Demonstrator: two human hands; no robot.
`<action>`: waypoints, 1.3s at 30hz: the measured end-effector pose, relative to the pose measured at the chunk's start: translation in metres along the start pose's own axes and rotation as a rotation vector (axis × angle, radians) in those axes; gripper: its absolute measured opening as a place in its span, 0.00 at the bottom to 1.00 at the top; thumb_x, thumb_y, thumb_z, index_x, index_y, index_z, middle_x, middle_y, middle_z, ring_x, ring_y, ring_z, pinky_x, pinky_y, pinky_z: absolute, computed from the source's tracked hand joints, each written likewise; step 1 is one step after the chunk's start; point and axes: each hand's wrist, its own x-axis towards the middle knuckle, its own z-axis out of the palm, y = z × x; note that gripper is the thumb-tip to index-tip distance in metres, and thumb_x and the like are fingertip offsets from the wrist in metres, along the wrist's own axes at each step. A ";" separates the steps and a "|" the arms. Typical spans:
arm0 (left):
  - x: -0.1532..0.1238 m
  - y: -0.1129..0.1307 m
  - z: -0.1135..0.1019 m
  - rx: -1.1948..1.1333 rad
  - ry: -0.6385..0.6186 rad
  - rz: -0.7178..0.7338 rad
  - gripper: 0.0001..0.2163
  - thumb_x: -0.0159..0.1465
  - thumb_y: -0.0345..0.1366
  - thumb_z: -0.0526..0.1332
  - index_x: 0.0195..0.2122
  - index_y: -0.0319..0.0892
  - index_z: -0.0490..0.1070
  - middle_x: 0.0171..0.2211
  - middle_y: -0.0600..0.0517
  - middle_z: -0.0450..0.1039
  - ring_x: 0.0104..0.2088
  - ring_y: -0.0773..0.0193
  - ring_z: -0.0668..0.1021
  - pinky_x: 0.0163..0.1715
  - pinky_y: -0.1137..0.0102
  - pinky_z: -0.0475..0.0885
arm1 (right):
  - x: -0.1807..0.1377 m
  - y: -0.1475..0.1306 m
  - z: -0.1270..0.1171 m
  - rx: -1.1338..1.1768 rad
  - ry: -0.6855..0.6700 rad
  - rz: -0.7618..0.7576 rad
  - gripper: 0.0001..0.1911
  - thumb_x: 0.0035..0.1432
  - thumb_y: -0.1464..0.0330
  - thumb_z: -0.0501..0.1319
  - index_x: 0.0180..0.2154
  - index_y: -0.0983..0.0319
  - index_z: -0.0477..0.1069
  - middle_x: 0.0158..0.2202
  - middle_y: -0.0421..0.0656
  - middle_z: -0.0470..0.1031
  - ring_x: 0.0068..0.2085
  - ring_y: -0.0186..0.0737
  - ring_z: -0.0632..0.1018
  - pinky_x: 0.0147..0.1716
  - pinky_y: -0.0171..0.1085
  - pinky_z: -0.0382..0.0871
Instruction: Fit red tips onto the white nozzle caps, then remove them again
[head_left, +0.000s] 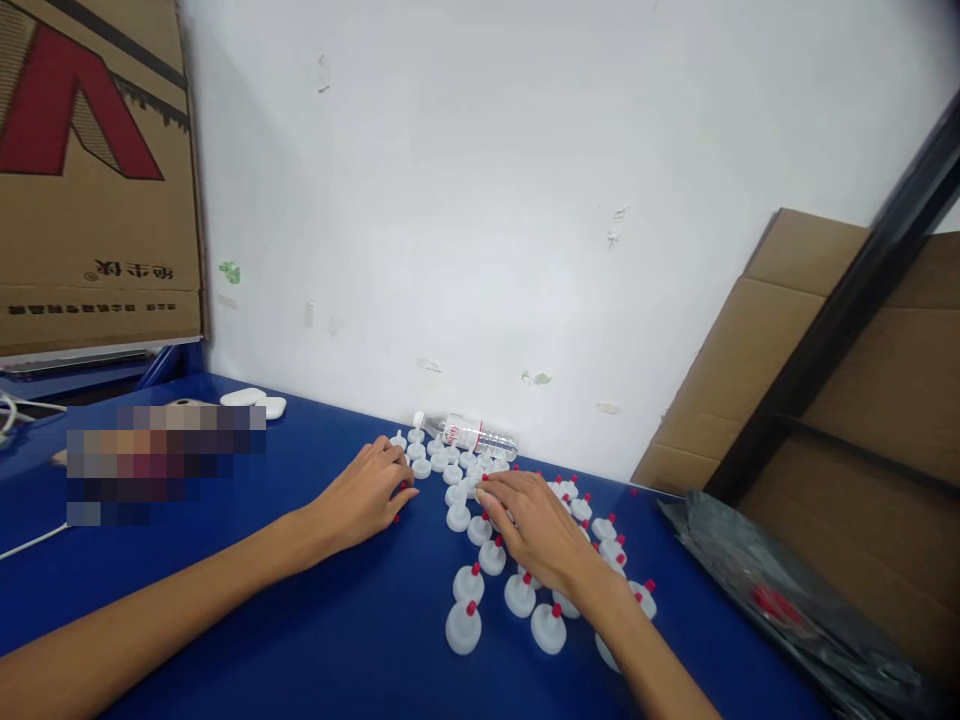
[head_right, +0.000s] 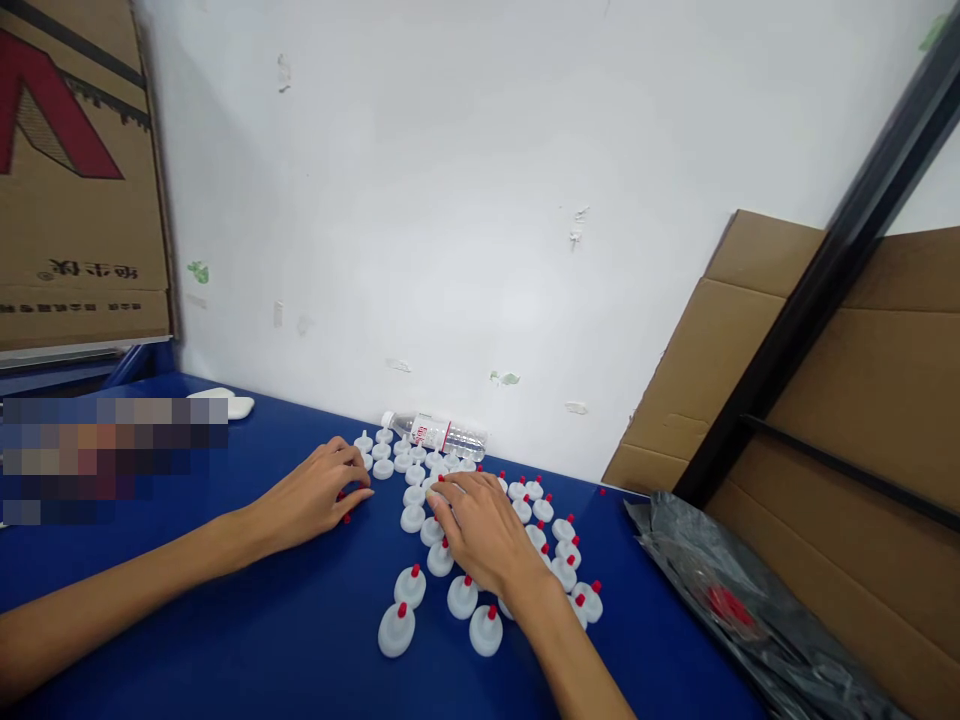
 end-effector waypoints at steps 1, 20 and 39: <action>0.000 0.000 0.001 -0.010 -0.009 0.001 0.11 0.69 0.40 0.58 0.35 0.43 0.78 0.36 0.46 0.73 0.43 0.53 0.70 0.41 0.62 0.65 | 0.001 -0.001 0.000 0.014 -0.018 -0.019 0.18 0.73 0.66 0.45 0.47 0.58 0.74 0.47 0.44 0.78 0.52 0.41 0.76 0.54 0.44 0.65; 0.002 0.027 -0.013 -0.266 0.100 -0.043 0.07 0.68 0.35 0.56 0.40 0.43 0.74 0.38 0.49 0.76 0.40 0.58 0.76 0.45 0.62 0.69 | 0.003 -0.023 -0.007 0.058 -0.101 -0.077 0.16 0.72 0.63 0.50 0.46 0.53 0.75 0.46 0.38 0.80 0.53 0.42 0.73 0.59 0.48 0.58; -0.004 0.052 -0.011 -0.581 0.112 -0.064 0.09 0.69 0.36 0.58 0.44 0.47 0.78 0.43 0.54 0.80 0.44 0.61 0.79 0.48 0.68 0.70 | 0.001 -0.032 -0.004 0.272 -0.066 0.008 0.07 0.64 0.68 0.60 0.45 0.55 0.65 0.41 0.39 0.75 0.38 0.38 0.76 0.39 0.37 0.69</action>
